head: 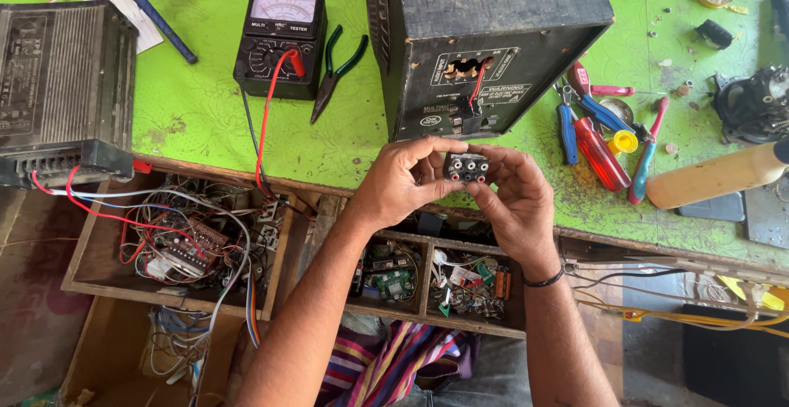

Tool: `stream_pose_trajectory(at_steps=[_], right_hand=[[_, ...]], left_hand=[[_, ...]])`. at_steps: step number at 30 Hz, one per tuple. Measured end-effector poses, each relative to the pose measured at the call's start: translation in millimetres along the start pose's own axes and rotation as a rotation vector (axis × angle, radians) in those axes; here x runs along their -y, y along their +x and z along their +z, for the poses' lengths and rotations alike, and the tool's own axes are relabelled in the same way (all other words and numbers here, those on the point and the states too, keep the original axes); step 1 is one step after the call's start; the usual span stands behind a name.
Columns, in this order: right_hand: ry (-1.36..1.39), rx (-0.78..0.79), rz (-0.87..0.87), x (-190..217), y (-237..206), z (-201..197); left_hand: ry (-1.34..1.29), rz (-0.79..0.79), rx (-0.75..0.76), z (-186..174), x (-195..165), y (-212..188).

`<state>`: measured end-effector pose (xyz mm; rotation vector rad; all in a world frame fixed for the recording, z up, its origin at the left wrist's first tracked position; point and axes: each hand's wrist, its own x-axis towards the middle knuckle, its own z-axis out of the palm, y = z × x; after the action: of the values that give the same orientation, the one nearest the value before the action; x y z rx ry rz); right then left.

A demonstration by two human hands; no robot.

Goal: The person removes a small black component from the back of a black box, then uses pliers to cut wires from it. They place the component back into the box and adjust it with both hands.

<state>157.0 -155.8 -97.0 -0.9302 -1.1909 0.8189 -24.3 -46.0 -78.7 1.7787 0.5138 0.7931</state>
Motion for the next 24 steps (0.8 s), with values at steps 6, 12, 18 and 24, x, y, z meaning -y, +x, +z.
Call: stream_pose_trajectory(at_steps=[6, 12, 18, 24], right_hand=[[-0.005, -0.005, 0.000, -0.9, 1.1, -0.5], [-0.007, -0.005, 0.004, 0.0, 1.3, -1.3], [-0.001, -0.010, -0.004, -1.0, 0.8, -1.7], [0.006, -0.017, 0.011, -1.9, -2.3, -2.4]], left_hand=[[0.005, 0.017, -0.003, -0.8, -0.1, 1.3], [0.004, 0.007, 0.003, -0.1, 0.0, 2.4], [-0.007, 0.004, 0.009, 0.7, -0.1, 2.5], [0.007, 0.010, 0.010, 1.8, -0.2, 1.3]])
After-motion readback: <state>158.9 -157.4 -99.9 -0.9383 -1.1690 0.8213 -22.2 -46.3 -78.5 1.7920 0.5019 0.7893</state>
